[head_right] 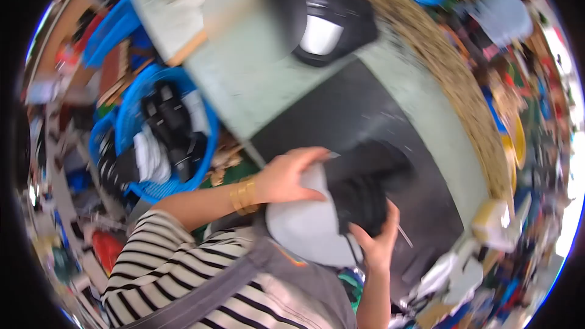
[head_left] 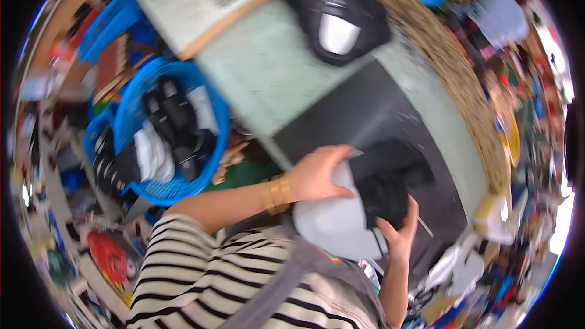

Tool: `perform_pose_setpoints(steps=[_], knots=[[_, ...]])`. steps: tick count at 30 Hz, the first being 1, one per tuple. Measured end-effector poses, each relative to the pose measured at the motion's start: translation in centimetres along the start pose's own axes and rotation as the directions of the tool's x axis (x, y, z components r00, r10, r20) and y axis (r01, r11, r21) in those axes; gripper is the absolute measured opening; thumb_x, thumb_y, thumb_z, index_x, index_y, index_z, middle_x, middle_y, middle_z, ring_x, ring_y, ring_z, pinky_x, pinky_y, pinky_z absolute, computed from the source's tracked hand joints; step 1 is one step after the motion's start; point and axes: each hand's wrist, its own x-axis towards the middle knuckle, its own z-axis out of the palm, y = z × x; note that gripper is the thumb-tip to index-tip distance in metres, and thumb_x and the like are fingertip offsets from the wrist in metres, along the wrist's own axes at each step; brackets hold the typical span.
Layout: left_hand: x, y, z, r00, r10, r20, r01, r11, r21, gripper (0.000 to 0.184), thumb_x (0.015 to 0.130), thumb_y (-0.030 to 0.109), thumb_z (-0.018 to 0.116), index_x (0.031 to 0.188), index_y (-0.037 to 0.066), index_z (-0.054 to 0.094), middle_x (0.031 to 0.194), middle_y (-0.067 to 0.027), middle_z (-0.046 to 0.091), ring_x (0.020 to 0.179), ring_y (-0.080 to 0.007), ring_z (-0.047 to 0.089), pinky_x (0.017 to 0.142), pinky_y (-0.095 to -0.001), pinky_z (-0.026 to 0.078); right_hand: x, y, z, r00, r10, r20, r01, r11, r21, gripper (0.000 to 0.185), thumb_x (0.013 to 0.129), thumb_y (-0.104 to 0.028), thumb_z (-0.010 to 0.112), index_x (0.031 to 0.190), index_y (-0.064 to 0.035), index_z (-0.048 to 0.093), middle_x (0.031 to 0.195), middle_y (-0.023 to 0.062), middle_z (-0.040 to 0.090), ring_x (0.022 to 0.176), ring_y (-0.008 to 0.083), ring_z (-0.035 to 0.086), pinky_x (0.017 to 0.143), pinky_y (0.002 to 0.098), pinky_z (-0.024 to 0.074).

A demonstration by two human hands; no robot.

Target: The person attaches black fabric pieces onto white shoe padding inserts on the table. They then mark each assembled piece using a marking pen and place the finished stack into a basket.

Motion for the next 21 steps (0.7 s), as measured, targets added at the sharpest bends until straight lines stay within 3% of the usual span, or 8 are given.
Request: perform_pose_setpoints(steps=[4, 6, 9, 15, 17, 19, 20, 21], knots=[[-1.5, 0.0, -2.5, 0.991, 0.134, 0.009, -0.131, 0.979, -0.155, 0.082, 0.062, 0.037, 0.088, 0.129, 0.007, 0.052, 0.112, -0.0110, 0.058, 0.120, -0.0253, 0.050, 0.101, -0.0369, 0.041, -1.2, 3.9, -1.0, 0.959, -0.277, 0.067, 0.277, 0.961, 0.004, 0.090, 0.067, -0.022, 0.079, 0.141, 0.0015, 0.034, 0.133, 0.0165, 0.049, 0.121, 0.0261, 0.050, 0.103, 0.0374, 0.0404], [-3.9, 0.6, -2.3, 0.997, -0.004, -0.078, -0.059, 0.622, -0.781, 0.077, 0.067, 0.022, 0.087, 0.132, 0.008, 0.050, 0.121, -0.0089, 0.057, 0.121, -0.0191, 0.050, 0.103, -0.0360, 0.042, -0.9, 1.6, 2.0, 0.925, -0.342, 0.166, 0.307, 0.930, 0.201, 0.096, 0.065, -0.025, 0.082, 0.143, 0.0025, 0.032, 0.137, 0.0184, 0.046, 0.125, 0.0281, 0.049, 0.105, 0.0393, 0.0393], [-7.2, 0.1, -5.3, 0.972, -0.103, 0.210, 0.230, 0.265, -0.936, 0.068, 0.072, 0.009, 0.083, 0.131, 0.006, 0.051, 0.124, -0.0094, 0.058, 0.114, -0.0161, 0.055, 0.099, -0.0346, 0.046, 0.2, -1.0, 6.1, 0.885, -0.339, 0.319, 0.303, 0.940, 0.156, 0.093, 0.067, -0.030, 0.083, 0.140, 0.0027, 0.035, 0.134, 0.0171, 0.048, 0.121, 0.0270, 0.051, 0.104, 0.0383, 0.0394], [-19.2, -5.8, -13.7, 0.761, -0.594, -0.261, 0.003, 0.405, -0.914, 0.025, 0.081, 0.010, 0.071, 0.102, -0.003, 0.065, 0.091, -0.0131, 0.069, 0.076, -0.0230, 0.069, 0.071, -0.0361, 0.058, 0.6, -4.3, 15.0, 0.907, -0.313, 0.281, 0.294, 0.950, 0.107, 0.044, 0.096, -0.030, 0.056, 0.127, -0.0001, 0.046, 0.122, 0.0157, 0.056, 0.108, 0.0242, 0.059, 0.096, 0.0383, 0.0449], [-24.6, -12.3, -16.4, 0.582, -0.671, -0.459, -0.252, 0.388, -0.887, 0.030, 0.091, 0.025, 0.061, 0.106, -0.001, 0.064, 0.101, -0.0150, 0.069, 0.089, -0.0277, 0.069, 0.080, -0.0418, 0.058, 0.9, -3.8, 14.3, 0.914, -0.330, 0.234, 0.329, 0.943, 0.046, 0.029, 0.101, -0.021, 0.049, 0.123, -0.0020, 0.048, 0.116, 0.0145, 0.059, 0.097, 0.0204, 0.062, 0.087, 0.0347, 0.0497], [-29.0, -16.3, -20.6, 0.624, -0.528, -0.576, -0.540, 0.241, -0.806, 0.043, 0.097, 0.031, 0.052, 0.128, 0.001, 0.055, 0.123, -0.0170, 0.062, 0.108, -0.0309, 0.063, 0.096, -0.0463, 0.050, 0.7, -2.7, 12.2, 0.927, -0.315, 0.202, 0.329, 0.944, -0.040, 0.029, 0.102, -0.020, 0.047, 0.123, -0.0009, 0.048, 0.112, 0.0141, 0.061, 0.094, 0.0191, 0.062, 0.082, 0.0324, 0.0513], [-31.0, -19.6, -22.2, 0.408, -0.610, -0.680, -0.553, 0.427, -0.715, 0.046, 0.098, 0.031, 0.049, 0.133, 0.001, 0.051, 0.129, -0.0162, 0.058, 0.115, -0.0297, 0.059, 0.102, -0.0443, 0.046, 0.7, -2.0, 11.3, 0.935, -0.297, 0.195, 0.317, 0.945, -0.078, 0.028, 0.102, -0.019, 0.046, 0.123, -0.0003, 0.048, 0.111, 0.0139, 0.061, 0.093, 0.0185, 0.062, 0.080, 0.0312, 0.0521], [-34.7, -26.2, -22.8, 0.388, -0.434, -0.813, -0.274, 0.788, -0.552, 0.051, 0.095, 0.033, 0.054, 0.135, 0.003, 0.049, 0.131, -0.0140, 0.057, 0.117, -0.0284, 0.057, 0.102, -0.0420, 0.045, 0.7, -1.5, 10.2, 0.945, -0.302, 0.129, 0.319, 0.937, -0.142, 0.024, 0.102, -0.014, 0.044, 0.120, 0.0000, 0.051, 0.102, 0.0117, 0.065, 0.087, 0.0157, 0.063, 0.075, 0.0287, 0.0523]])
